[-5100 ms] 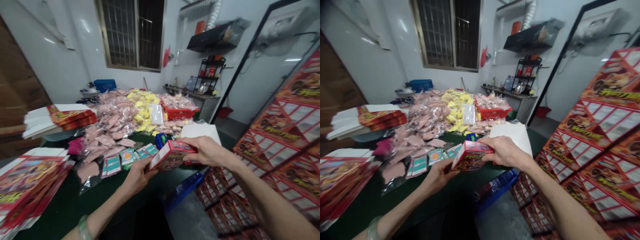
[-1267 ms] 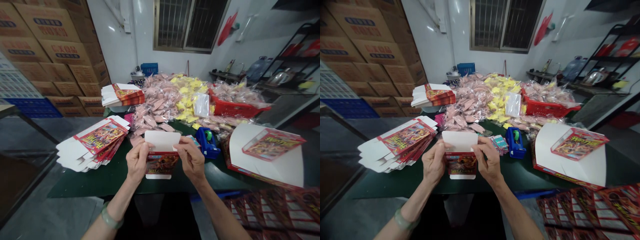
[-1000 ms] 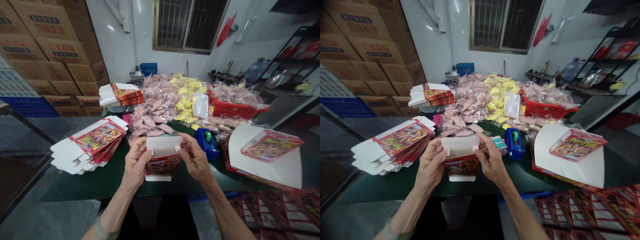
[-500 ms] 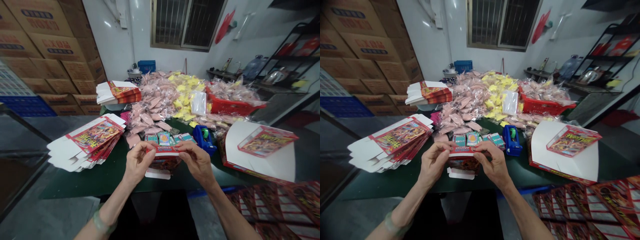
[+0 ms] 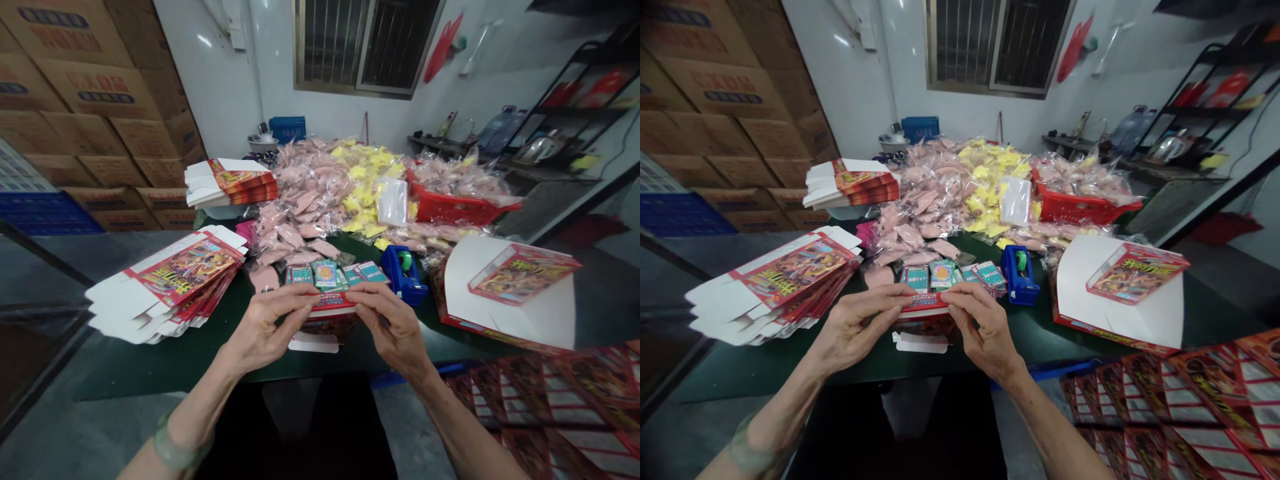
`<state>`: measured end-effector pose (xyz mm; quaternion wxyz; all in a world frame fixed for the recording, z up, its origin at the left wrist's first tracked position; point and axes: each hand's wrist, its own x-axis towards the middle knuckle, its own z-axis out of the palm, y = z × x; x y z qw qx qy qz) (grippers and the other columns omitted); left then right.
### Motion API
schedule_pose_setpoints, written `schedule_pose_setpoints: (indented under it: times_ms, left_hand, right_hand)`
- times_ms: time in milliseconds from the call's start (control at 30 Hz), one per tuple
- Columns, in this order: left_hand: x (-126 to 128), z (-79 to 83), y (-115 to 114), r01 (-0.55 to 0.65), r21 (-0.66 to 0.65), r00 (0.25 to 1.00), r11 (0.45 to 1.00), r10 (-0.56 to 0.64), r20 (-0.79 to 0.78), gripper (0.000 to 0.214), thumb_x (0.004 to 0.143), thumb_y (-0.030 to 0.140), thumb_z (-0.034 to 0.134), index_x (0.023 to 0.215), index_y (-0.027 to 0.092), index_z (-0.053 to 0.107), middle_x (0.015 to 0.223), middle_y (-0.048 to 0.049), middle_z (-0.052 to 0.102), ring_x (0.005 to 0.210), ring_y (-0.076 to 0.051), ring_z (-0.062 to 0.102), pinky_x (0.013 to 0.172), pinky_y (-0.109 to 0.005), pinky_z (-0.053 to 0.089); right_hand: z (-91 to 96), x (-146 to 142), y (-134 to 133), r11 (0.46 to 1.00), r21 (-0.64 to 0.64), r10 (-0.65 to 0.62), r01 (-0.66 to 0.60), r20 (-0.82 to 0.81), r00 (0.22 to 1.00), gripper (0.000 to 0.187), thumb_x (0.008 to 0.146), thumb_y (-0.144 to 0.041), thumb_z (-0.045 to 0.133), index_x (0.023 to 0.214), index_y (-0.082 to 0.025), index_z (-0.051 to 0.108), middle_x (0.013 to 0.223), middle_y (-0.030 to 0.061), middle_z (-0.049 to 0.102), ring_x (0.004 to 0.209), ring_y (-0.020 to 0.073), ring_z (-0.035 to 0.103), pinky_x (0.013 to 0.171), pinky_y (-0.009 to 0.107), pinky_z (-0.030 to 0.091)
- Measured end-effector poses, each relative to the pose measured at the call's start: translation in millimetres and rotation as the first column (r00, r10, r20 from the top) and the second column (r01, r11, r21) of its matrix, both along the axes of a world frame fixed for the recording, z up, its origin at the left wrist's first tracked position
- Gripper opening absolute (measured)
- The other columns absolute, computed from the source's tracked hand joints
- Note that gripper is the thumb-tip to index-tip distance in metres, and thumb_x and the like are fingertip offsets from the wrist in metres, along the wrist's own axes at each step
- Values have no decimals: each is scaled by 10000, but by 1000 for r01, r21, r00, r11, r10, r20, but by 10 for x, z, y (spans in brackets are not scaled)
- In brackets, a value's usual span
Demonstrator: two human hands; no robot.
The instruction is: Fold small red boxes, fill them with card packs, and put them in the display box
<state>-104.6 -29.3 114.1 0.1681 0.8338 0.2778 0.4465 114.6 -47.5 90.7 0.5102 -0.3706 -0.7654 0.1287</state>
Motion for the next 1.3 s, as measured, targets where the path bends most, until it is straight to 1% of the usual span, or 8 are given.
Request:
schedule_pose_setpoints:
  times_ms: [300,433,567,733,900,1000,1100,1300]
  left_hand:
    - [183,-542,-59,-186,157,964,970,149,222,366,736,52,659,1069,187,587,1142,-100,544,1009,-172,593,814,-290,533]
    - [166,-582,-61,-230,142,953,963,193,233,317,762,64,637,1044,198,585,1000,-49,571,855,-118,619,699,-210,535]
    - [-58,-542,-113,-300,121,947,946,280,157,322,775,56,616,1061,199,580,998,-46,567,831,-104,610,671,-186,521]
    - [-245,-642,-116,-310,87,932,947,285,223,342,769,35,608,1070,191,564,992,-54,569,835,-118,609,638,-197,517]
    - [-218,-724,-125,-324,65,924,944,301,238,332,759,26,614,1048,184,575,985,-50,564,798,-102,601,567,-164,493]
    - [-206,-711,-128,-330,70,923,941,307,232,326,756,36,624,1044,180,572,970,-45,574,807,-104,600,578,-166,494]
    - [-202,-692,-125,-340,69,918,938,314,244,298,756,57,635,1023,178,582,961,-42,579,804,-106,599,620,-184,504]
    - [-182,-721,-105,-396,97,902,913,368,224,228,769,164,656,990,192,606,941,-32,593,751,-102,600,537,-160,479]
  right_hand:
    - [-353,-131,-15,974,213,-79,78,-5,997,490,828,-75,530,1275,-267,471,1241,99,506,1130,211,523,937,380,464]
    - [-272,-23,61,998,-47,-44,38,-128,991,385,878,-218,477,1261,-258,465,1201,97,542,1041,218,587,837,377,517]
    - [-202,194,503,917,-341,-310,207,-283,908,320,860,-339,486,1133,-176,529,907,69,640,630,144,634,522,257,508]
    - [-200,284,1127,891,-383,-320,245,-148,936,195,721,-343,588,707,-150,609,516,-4,562,472,131,551,465,234,431]
    - [88,472,987,864,-361,-417,351,-122,901,265,760,-407,519,799,-156,595,608,-6,573,482,109,538,451,214,400]
    - [137,678,716,802,-373,-512,466,-30,858,262,767,-411,522,684,-166,563,517,-34,498,445,94,464,447,210,367]
    - [-23,863,561,703,-414,-584,579,129,801,215,730,-334,561,588,-173,556,471,-28,487,446,107,457,458,221,358]
    - [-254,1209,558,448,-406,-706,796,385,594,152,756,-200,509,784,-161,653,710,51,648,690,170,588,635,269,419]
